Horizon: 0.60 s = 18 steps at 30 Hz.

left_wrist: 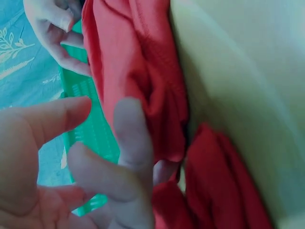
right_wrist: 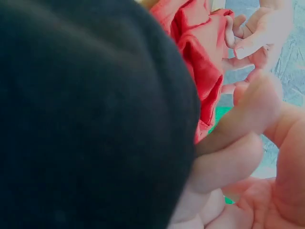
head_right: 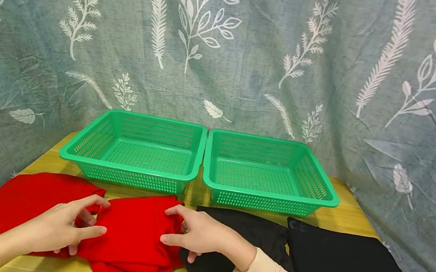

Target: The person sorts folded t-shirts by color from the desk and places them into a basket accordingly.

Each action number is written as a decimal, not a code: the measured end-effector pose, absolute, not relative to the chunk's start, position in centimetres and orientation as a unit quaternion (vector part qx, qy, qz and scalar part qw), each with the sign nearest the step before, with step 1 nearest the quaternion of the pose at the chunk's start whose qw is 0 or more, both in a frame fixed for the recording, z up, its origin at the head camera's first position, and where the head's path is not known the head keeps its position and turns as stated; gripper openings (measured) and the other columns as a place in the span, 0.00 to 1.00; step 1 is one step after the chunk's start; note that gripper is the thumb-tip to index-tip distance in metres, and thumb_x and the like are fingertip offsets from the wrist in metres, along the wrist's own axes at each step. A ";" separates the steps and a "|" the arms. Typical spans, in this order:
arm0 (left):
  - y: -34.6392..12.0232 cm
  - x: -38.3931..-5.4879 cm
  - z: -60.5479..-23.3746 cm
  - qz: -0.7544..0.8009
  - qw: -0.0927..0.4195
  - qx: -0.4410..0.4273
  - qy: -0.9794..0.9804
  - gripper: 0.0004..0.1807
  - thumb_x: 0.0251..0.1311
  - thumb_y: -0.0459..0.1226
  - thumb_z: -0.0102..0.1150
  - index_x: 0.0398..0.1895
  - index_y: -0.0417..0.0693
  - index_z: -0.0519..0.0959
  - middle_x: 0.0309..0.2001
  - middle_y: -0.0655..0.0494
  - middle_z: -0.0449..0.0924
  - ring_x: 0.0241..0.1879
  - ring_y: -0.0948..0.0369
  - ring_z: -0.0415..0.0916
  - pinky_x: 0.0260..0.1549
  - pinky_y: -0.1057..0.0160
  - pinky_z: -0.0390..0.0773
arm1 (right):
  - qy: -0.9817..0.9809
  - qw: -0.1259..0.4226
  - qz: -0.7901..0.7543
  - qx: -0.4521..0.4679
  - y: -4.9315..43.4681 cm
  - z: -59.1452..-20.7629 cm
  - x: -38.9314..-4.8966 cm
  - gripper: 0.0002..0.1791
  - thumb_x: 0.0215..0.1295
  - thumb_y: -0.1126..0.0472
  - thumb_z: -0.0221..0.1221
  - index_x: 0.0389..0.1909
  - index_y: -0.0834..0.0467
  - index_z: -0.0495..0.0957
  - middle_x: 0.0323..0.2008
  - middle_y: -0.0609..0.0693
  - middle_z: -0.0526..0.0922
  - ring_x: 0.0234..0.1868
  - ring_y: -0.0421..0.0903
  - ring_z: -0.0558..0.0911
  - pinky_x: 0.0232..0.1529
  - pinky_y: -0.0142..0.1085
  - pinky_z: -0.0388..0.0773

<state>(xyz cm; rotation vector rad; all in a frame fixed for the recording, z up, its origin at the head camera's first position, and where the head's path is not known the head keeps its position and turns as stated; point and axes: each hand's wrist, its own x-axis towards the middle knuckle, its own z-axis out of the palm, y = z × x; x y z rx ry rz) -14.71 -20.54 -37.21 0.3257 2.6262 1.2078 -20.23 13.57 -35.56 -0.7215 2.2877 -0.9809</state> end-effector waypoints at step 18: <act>-19.5 -14.1 -38.7 0.442 0.149 0.098 0.879 0.41 0.67 0.44 0.75 0.79 0.55 0.64 0.26 0.50 0.73 0.13 0.53 0.79 0.13 0.62 0.73 | 0.832 0.304 -0.405 -0.226 12.8 -35.8 -19.5 0.35 0.71 0.53 0.71 0.75 0.41 0.69 0.20 0.52 0.75 0.12 0.44 0.79 0.18 0.32 0.70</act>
